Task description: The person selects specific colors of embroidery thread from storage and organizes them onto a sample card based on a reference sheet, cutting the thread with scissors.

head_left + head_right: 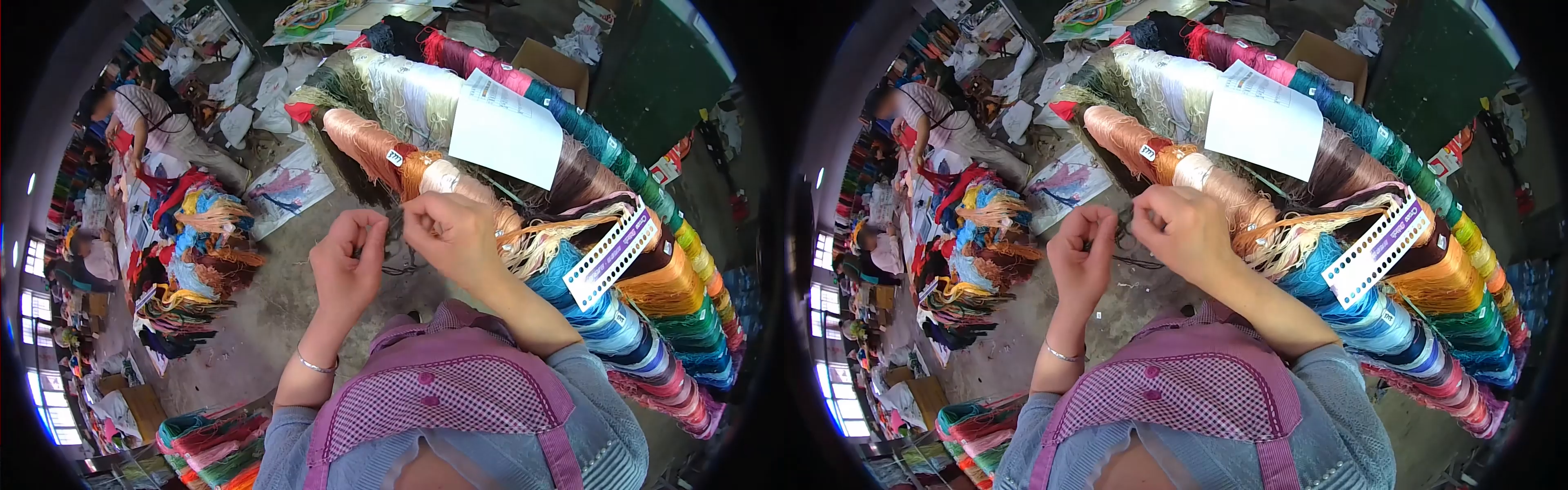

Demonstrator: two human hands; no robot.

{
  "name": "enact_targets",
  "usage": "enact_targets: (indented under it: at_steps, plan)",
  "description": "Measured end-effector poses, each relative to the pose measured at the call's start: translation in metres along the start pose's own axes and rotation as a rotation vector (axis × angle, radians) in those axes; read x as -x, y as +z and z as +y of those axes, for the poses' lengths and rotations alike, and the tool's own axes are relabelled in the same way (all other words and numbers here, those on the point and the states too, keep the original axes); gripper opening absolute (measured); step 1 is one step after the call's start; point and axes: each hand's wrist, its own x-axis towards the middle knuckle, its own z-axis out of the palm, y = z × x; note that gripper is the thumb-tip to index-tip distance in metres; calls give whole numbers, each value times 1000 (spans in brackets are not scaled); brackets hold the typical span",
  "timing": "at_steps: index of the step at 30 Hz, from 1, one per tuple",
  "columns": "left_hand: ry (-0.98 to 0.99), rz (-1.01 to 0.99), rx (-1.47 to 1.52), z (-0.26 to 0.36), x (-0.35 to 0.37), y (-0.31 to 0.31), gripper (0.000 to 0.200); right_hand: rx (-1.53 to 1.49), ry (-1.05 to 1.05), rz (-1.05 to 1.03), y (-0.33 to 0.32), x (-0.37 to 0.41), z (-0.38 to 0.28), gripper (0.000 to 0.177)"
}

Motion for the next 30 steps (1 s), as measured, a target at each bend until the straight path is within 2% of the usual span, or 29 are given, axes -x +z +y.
enact_targets:
  at_steps: [2,4,6,7,8,11,14,16,18,20,21,23,24,26,28,30]
  plan:
    - [-138,36,298,0,-3,-6,4,-14,77,69,0,0,9,9]
    - [-136,66,326,-12,-6,-17,5,-59,121,39,-12,-4,11,5]
    - [-149,107,380,-24,-9,-29,8,-527,400,36,-14,-4,19,3]
    - [-206,118,382,-25,-10,-34,9,-642,477,-17,-21,-6,15,6]
    - [-262,135,383,-26,-11,-39,10,-642,473,-21,-24,-8,17,6]
    - [-258,201,433,-34,-13,-55,10,-927,491,42,-27,-13,29,8]
    - [-323,298,466,-64,-21,-87,10,-1105,587,82,-43,-18,46,10]
    - [-400,378,417,-100,-27,-122,18,-1059,637,140,-57,-21,54,16]
    - [-513,344,391,-120,-22,-167,19,-1079,580,110,-72,-25,69,25]
    - [-463,381,315,-133,-17,-192,17,-910,541,79,-77,-34,65,31]
    - [-434,319,242,-132,-11,-202,20,-883,522,56,-73,-39,64,30]
    - [-431,47,106,-97,-8,-212,26,-814,499,-65,-61,-50,54,29]
    - [-332,-39,99,-103,-9,-213,31,-830,494,-84,-49,-55,46,30]
    - [-307,-30,29,-110,-7,-220,29,-808,403,-102,-37,-66,40,31]
    - [-250,26,-44,-109,-1,-234,29,-749,444,9,-34,-82,57,32]
    - [-99,80,-412,-123,16,-259,33,-510,276,-164,-49,-98,51,38]
